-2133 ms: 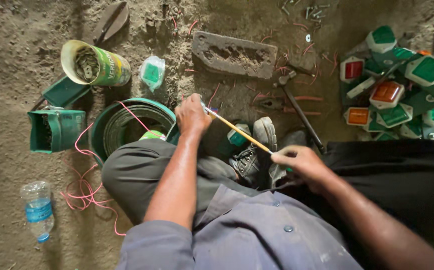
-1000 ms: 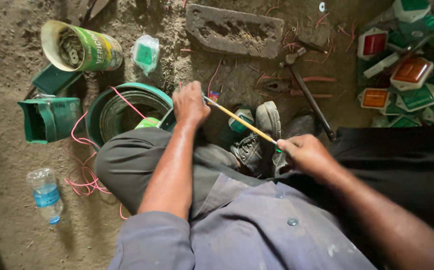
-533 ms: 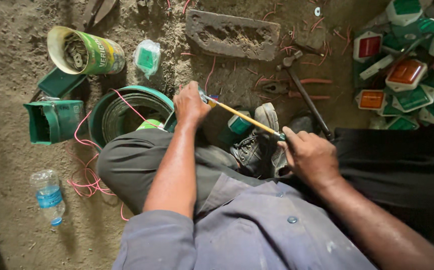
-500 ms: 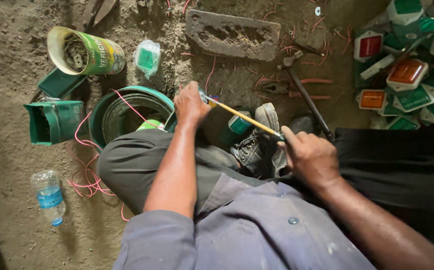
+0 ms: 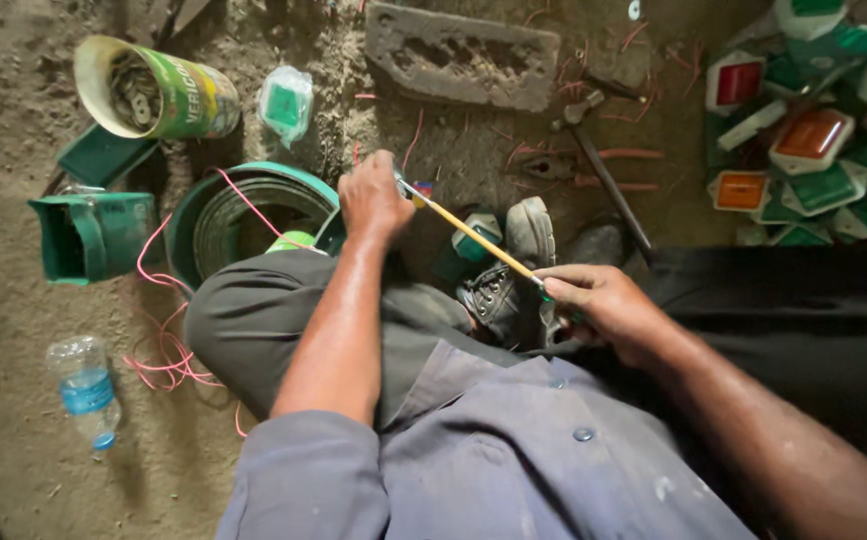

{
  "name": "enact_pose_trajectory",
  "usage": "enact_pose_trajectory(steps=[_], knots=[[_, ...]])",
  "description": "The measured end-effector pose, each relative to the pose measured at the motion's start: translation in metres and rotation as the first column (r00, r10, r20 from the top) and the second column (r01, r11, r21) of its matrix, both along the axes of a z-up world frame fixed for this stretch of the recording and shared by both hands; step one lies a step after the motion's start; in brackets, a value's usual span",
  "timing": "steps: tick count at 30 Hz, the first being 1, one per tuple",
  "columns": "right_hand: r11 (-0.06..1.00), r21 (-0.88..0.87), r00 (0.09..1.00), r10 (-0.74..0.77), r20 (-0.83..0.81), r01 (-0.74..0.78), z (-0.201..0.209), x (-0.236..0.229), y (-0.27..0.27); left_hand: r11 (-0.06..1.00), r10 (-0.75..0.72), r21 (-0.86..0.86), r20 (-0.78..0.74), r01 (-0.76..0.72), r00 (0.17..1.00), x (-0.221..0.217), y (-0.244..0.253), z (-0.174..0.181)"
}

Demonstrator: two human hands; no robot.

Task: The person sits on the floor and assembles small electrical components by stripping pink wires with pliers, inserting them into green plastic housings, and securing connections. The person uses a screwdriver and pliers to manipulate the wires and components.

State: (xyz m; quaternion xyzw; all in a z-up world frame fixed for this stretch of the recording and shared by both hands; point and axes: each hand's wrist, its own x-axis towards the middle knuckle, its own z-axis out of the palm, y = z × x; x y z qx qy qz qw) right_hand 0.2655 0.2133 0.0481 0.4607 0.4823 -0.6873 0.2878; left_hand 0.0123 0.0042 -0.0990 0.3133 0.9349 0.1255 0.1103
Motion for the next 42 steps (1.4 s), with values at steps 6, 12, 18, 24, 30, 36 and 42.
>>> enact_pose_trajectory(steps=[6,12,18,24,30,36,42], knots=[[0.203,0.979,0.713,0.691,-0.122,-0.029,0.024,0.011,-0.007,0.989,0.148,-0.01,0.155,-0.148,0.977,0.005,0.006,0.013],[-0.105,0.957,0.493,0.839,0.232,-0.272,0.027,0.009,-0.017,0.992,0.124,-0.053,0.162,-0.117,0.979,0.003,0.001,0.01],[0.436,0.897,0.619,0.687,-0.381,0.068,0.015,0.002,-0.017,0.999,0.051,-0.005,0.087,-0.051,0.995,0.001,-0.006,-0.004],[0.998,-0.056,0.997,-0.038,0.07,0.042,0.003,0.011,-0.003,0.998,-0.012,0.067,0.064,0.008,0.998,0.002,-0.006,0.0],[0.894,0.423,0.947,0.251,-0.203,-0.146,0.01,0.013,0.0,0.996,0.074,0.033,0.113,-0.078,0.991,0.003,0.0,0.023],[-0.203,0.959,0.587,0.759,0.281,-0.197,0.033,0.008,-0.015,0.981,0.165,-0.142,0.222,-0.136,0.961,-0.001,0.007,0.025],[0.063,0.965,0.666,0.734,0.129,-0.256,0.022,0.003,-0.015,0.994,0.087,-0.082,0.132,-0.076,0.988,0.0,0.002,0.006]])
